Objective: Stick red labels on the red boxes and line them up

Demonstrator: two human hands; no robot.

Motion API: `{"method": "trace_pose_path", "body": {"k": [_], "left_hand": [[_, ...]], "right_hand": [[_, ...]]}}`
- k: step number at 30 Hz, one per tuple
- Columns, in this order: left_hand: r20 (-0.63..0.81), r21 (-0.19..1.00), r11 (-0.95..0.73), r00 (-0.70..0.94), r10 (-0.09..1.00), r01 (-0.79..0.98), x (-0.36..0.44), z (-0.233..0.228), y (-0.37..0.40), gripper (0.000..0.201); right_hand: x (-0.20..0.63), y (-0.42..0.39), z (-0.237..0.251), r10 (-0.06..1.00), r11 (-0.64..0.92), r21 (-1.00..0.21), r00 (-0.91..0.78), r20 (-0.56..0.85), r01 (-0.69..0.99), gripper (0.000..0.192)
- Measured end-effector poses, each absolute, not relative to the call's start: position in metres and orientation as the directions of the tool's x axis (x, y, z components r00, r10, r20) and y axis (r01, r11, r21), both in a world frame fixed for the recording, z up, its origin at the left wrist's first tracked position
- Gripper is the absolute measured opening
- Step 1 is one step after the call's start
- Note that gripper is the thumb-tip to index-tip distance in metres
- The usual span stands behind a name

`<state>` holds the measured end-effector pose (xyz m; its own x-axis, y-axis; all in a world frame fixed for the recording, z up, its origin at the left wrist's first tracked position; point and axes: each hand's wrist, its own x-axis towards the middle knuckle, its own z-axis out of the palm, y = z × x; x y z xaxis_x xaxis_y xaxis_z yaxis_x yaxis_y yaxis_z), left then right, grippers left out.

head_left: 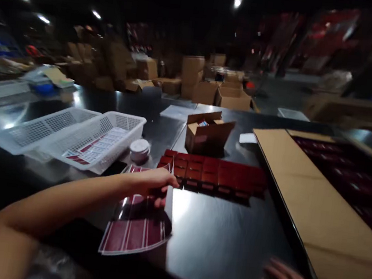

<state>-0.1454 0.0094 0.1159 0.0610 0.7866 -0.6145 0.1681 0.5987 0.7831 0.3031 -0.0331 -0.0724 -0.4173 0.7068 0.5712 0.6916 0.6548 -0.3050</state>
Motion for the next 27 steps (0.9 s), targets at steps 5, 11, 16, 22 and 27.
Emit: {"method": "trace_pose_path", "body": {"k": [5,11,16,22,27], "left_hand": [[-0.62,0.784,0.546,0.313,0.72,0.296,-0.015,0.029,0.002,0.06],[-0.185,0.858,0.042,0.232,0.955,0.511,-0.026,0.0,-0.043,0.038],[-0.028,0.358,-0.356,0.391,0.92,0.863,-0.052,-0.031,-0.091,0.067],[0.028,0.315,-0.326,0.334,0.942,0.892,-0.028,-0.031,-0.082,0.059],[-0.118,0.444,-0.183,0.26,0.958,0.877,-0.006,-0.004,-0.036,0.027]], "right_hand": [[0.285,-0.064,-0.041,0.722,0.513,-0.46,-0.074,0.688,0.725,0.029],[0.247,-0.079,-0.019,0.719,0.659,-0.273,-0.479,0.505,0.701,0.046],[0.235,-0.069,-0.039,0.816,0.578,-0.152,-0.571,0.091,0.802,0.073],[0.235,-0.07,-0.047,0.864,0.502,-0.174,-0.498,0.068,0.847,0.073],[0.218,-0.069,-0.05,0.928,0.372,-0.255,-0.365,0.078,0.892,0.068]]}}
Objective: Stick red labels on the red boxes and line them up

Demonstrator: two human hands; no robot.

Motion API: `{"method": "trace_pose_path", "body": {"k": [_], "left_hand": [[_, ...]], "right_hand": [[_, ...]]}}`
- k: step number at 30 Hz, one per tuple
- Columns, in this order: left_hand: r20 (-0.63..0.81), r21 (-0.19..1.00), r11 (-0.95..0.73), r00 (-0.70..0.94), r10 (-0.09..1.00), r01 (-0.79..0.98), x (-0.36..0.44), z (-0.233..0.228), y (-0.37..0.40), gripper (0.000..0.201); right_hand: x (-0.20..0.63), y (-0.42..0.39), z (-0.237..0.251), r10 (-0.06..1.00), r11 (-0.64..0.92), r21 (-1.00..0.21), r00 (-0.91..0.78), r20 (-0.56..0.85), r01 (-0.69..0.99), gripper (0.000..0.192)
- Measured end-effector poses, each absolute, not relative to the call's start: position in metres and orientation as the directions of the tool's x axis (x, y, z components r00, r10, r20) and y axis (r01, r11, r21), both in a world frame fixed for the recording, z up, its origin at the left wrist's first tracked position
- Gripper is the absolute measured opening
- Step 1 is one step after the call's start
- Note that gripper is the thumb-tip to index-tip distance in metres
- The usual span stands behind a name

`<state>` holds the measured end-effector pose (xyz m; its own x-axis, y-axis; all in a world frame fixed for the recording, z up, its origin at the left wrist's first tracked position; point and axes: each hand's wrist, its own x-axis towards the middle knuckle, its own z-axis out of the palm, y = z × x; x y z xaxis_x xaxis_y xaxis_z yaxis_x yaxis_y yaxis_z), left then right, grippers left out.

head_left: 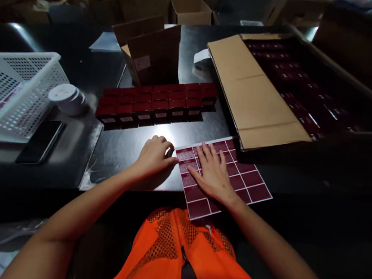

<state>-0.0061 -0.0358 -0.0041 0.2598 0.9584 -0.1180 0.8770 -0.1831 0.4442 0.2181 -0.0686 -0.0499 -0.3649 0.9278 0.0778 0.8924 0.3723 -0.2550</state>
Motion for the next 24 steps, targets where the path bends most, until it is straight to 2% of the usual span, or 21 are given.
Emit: {"method": "trace_pose_path", "body": {"k": [3,6,8,11,14,17,21,24], "left_hand": [[-0.175,0.516,-0.14,0.264,0.949,0.845,0.0,-0.003,-0.006,0.017],[-0.136,0.573,-0.157,0.282,0.95,0.804,0.0,-0.013,0.01,0.03],[-0.079,0.597,-0.2,0.304,0.949,0.777,-0.001,-0.021,0.012,0.037],[-0.001,0.611,-0.275,0.348,0.937,0.742,-0.002,-0.03,0.006,0.027],[0.045,0.622,-0.338,0.398,0.916,0.707,-0.002,-0.034,0.002,0.019],[0.096,0.577,-0.392,0.417,0.904,0.717,-0.002,-0.034,0.002,0.018],[0.115,0.478,-0.409,0.407,0.906,0.777,-0.006,-0.033,0.005,0.022],[0.086,0.504,-0.388,0.401,0.912,0.772,-0.009,-0.032,0.008,0.026]], "right_hand": [[0.208,-0.068,-0.048,0.966,0.258,-0.394,-0.248,0.077,0.882,0.063],[0.209,-0.067,-0.039,0.949,0.302,-0.51,-0.305,0.08,0.806,0.06],[0.214,-0.062,-0.031,0.922,0.37,-0.52,-0.375,0.1,0.77,0.053],[0.22,-0.041,-0.022,0.859,0.496,-0.493,-0.487,0.158,0.715,0.039],[0.218,-0.01,-0.024,0.764,0.623,-0.483,-0.612,0.206,0.615,0.034],[0.212,0.015,-0.031,0.714,0.661,-0.505,-0.671,0.198,0.555,0.032],[0.212,0.027,-0.039,0.712,0.669,-0.514,-0.661,0.236,0.537,0.032],[0.215,0.028,-0.043,0.717,0.667,-0.532,-0.642,0.271,0.521,0.034]]}}
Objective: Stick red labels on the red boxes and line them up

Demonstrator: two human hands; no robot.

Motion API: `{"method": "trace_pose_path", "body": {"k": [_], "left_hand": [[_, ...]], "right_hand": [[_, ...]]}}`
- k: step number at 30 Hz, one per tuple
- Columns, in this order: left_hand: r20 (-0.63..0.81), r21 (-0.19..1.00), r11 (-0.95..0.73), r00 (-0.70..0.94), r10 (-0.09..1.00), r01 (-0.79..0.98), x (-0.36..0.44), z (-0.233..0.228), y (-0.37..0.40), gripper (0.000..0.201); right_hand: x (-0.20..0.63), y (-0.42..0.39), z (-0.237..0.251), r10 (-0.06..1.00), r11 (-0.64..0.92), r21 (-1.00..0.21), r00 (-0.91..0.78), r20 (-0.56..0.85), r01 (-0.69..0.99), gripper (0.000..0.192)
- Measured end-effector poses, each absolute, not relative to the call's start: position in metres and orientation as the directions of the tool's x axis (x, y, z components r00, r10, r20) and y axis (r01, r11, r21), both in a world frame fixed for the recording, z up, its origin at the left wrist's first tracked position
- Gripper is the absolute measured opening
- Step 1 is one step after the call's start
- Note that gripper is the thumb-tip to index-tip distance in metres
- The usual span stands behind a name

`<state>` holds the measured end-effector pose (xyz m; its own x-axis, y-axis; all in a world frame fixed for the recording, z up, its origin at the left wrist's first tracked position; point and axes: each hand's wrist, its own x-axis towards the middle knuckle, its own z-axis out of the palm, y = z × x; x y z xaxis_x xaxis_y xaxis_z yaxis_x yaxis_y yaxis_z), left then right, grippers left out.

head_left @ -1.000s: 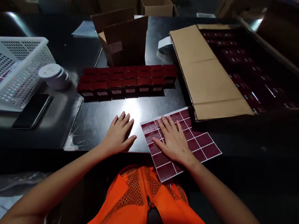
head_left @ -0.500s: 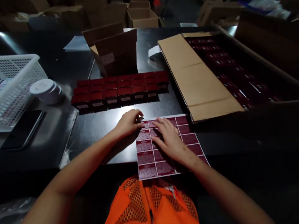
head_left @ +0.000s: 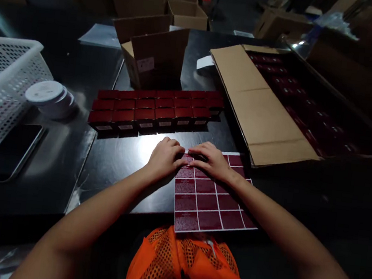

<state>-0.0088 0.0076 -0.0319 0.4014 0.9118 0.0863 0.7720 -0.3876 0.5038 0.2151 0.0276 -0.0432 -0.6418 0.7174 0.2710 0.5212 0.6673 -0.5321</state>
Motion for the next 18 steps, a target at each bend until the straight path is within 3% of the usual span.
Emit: {"method": "trace_pose_path", "body": {"k": [4,13,18], "left_hand": [[0.06,0.529,-0.349,0.376,0.925,0.773,-0.01,-0.03,0.009,0.032],[0.017,0.417,-0.353,0.381,0.924,0.838,-0.004,-0.023,0.004,0.033],[0.023,0.389,-0.234,0.245,0.969,0.891,-0.006,-0.018,0.002,0.05]], "right_hand": [[0.217,0.028,-0.046,0.719,0.667,-0.551,-0.627,0.3,0.502,0.036],[0.22,0.027,-0.046,0.673,0.706,-0.527,-0.68,0.292,0.473,0.047],[0.221,0.027,-0.048,0.716,0.688,-0.475,-0.623,0.316,0.549,0.06]]}}
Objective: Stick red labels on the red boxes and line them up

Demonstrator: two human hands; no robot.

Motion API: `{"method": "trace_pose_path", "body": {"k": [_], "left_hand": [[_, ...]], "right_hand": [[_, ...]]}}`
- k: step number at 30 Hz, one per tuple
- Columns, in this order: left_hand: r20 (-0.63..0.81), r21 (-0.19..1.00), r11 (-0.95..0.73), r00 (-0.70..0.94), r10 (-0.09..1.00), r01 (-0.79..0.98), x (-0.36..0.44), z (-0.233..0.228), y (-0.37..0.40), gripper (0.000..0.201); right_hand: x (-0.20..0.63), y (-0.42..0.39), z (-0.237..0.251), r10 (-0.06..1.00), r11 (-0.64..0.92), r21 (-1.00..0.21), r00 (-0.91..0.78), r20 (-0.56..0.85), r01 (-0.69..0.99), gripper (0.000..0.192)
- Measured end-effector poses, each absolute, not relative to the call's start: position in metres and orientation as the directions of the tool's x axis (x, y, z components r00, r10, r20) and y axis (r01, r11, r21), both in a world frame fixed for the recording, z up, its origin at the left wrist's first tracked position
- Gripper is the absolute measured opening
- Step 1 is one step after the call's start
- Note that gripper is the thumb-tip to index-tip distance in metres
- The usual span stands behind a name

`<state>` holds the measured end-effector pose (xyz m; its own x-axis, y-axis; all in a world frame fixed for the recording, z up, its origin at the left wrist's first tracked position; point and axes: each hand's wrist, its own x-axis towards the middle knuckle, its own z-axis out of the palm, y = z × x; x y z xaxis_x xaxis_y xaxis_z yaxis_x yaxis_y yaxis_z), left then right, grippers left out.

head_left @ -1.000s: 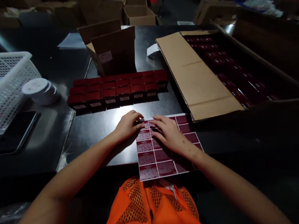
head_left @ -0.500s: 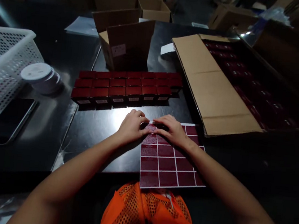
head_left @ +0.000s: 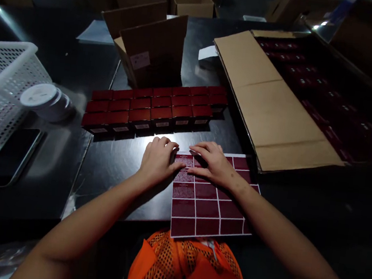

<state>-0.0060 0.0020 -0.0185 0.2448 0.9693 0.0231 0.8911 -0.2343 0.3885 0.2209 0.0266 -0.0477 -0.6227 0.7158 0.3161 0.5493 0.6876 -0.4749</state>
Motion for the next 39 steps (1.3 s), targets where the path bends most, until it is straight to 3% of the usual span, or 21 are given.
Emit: {"method": "trace_pose_path", "body": {"k": [2,6,8,10,11,13,17,19,23,29,33,39], "left_hand": [[0.0,0.45,-0.176,0.197,0.98,0.875,-0.007,-0.018,0.001,0.038],[-0.117,0.759,-0.015,0.159,0.98,0.651,-0.007,-0.022,-0.001,0.013],[-0.167,0.911,0.088,0.165,0.972,0.403,-0.003,-0.026,-0.003,0.019],[-0.175,0.981,0.16,0.147,0.974,0.112,0.002,-0.029,-0.007,0.035],[-0.168,0.986,0.169,0.124,0.978,0.002,0.005,-0.03,-0.009,0.041],[-0.11,0.992,0.114,0.072,0.991,-0.054,0.009,-0.031,-0.013,0.04],[0.127,0.975,-0.129,0.025,0.992,0.181,0.012,-0.03,-0.018,0.021],[0.174,0.939,-0.176,0.035,0.984,0.296,0.01,-0.028,-0.019,0.023],[0.132,0.931,-0.129,0.014,0.991,0.34,0.007,-0.026,-0.017,0.028],[-0.026,0.965,0.025,-0.001,1.0,0.261,0.007,-0.027,-0.016,0.02],[-0.095,0.969,0.094,-0.004,0.995,0.229,0.008,-0.03,-0.014,0.016],[-0.279,0.953,0.286,0.081,0.957,-0.101,0.013,-0.028,-0.009,0.032]], "right_hand": [[0.222,0.027,-0.047,0.725,0.68,-0.47,-0.611,0.317,0.563,0.057],[0.224,0.025,-0.043,0.706,0.705,-0.461,-0.596,0.383,0.539,0.04],[0.226,0.024,-0.041,0.71,0.704,-0.468,-0.557,0.431,0.535,0.039],[0.226,0.023,-0.039,0.709,0.705,-0.475,-0.498,0.499,0.527,0.038],[0.227,0.022,-0.038,0.696,0.716,-0.468,-0.477,0.536,0.518,0.036],[0.227,0.022,-0.036,0.652,0.752,-0.438,-0.464,0.599,0.493,0.03],[0.229,0.024,-0.034,0.629,0.774,-0.42,-0.491,0.603,0.475,0.026],[0.23,0.025,-0.034,0.653,0.755,-0.446,-0.487,0.58,0.48,0.026],[0.231,0.025,-0.035,0.661,0.749,-0.466,-0.485,0.573,0.471,0.023],[0.23,0.024,-0.035,0.669,0.743,-0.467,-0.524,0.527,0.479,0.02],[0.226,0.02,-0.036,0.65,0.756,-0.424,-0.499,0.573,0.498,0.014],[0.215,0.008,-0.035,0.567,0.805,-0.295,-0.524,0.635,0.515,0.02]]}}
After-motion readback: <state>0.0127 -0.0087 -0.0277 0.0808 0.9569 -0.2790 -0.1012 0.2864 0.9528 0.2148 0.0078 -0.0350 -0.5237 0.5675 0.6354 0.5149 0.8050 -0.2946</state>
